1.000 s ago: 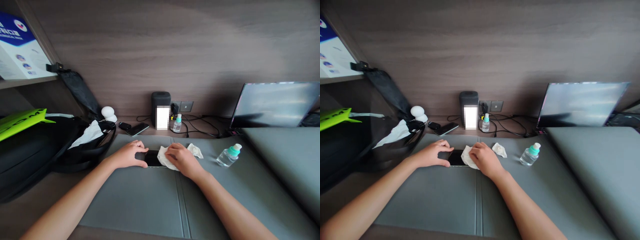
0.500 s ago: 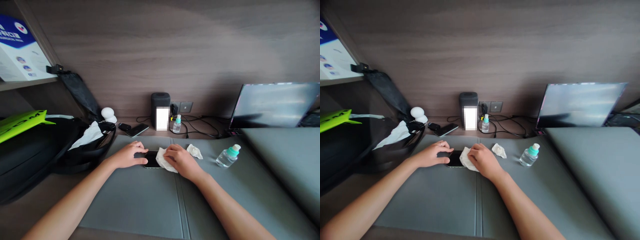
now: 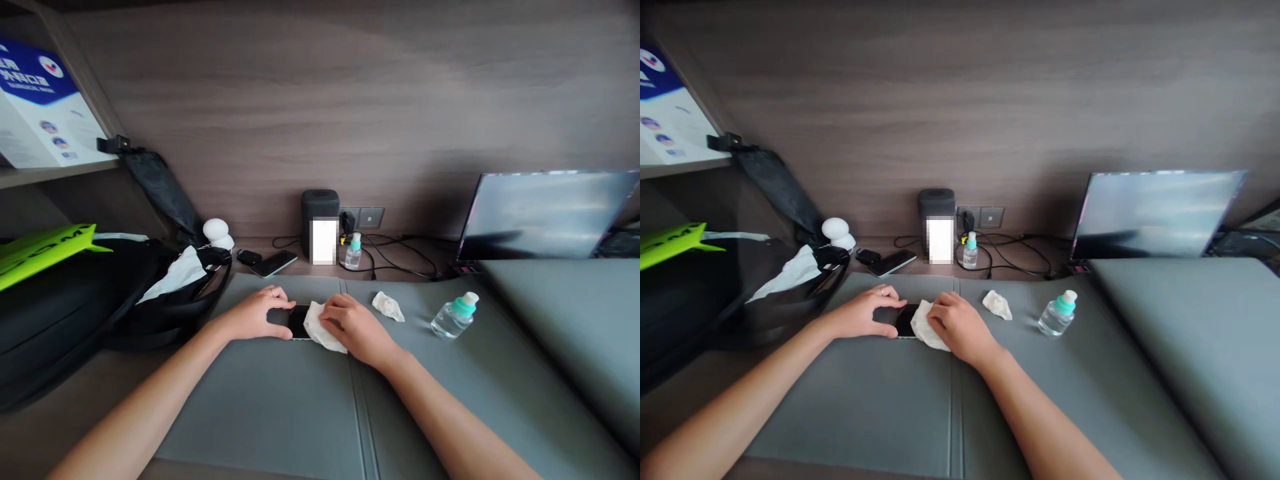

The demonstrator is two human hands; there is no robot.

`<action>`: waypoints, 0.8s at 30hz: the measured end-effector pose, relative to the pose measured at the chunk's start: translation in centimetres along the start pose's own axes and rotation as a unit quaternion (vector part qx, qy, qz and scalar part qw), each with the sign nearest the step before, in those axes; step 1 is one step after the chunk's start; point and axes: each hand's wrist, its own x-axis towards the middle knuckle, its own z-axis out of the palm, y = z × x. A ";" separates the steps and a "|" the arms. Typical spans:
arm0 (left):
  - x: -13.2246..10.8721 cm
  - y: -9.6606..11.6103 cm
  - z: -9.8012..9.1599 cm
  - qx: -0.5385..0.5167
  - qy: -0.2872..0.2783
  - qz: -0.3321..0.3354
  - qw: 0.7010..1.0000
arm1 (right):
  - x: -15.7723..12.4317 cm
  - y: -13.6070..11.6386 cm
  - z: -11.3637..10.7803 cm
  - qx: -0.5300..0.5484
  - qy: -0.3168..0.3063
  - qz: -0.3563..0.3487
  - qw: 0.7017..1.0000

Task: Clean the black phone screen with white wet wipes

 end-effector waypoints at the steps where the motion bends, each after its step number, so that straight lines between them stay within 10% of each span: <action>1: 0.0 0.0 0.0 0.000 0.000 0.003 1.000 | 0.1 0.1 0.0 0.000 0.001 -0.001 1.000; 24: 0.2 -0.3 0.1 0.016 0.004 0.007 1.000 | -0.1 -1.2 -0.4 -0.063 -0.014 0.043 0.997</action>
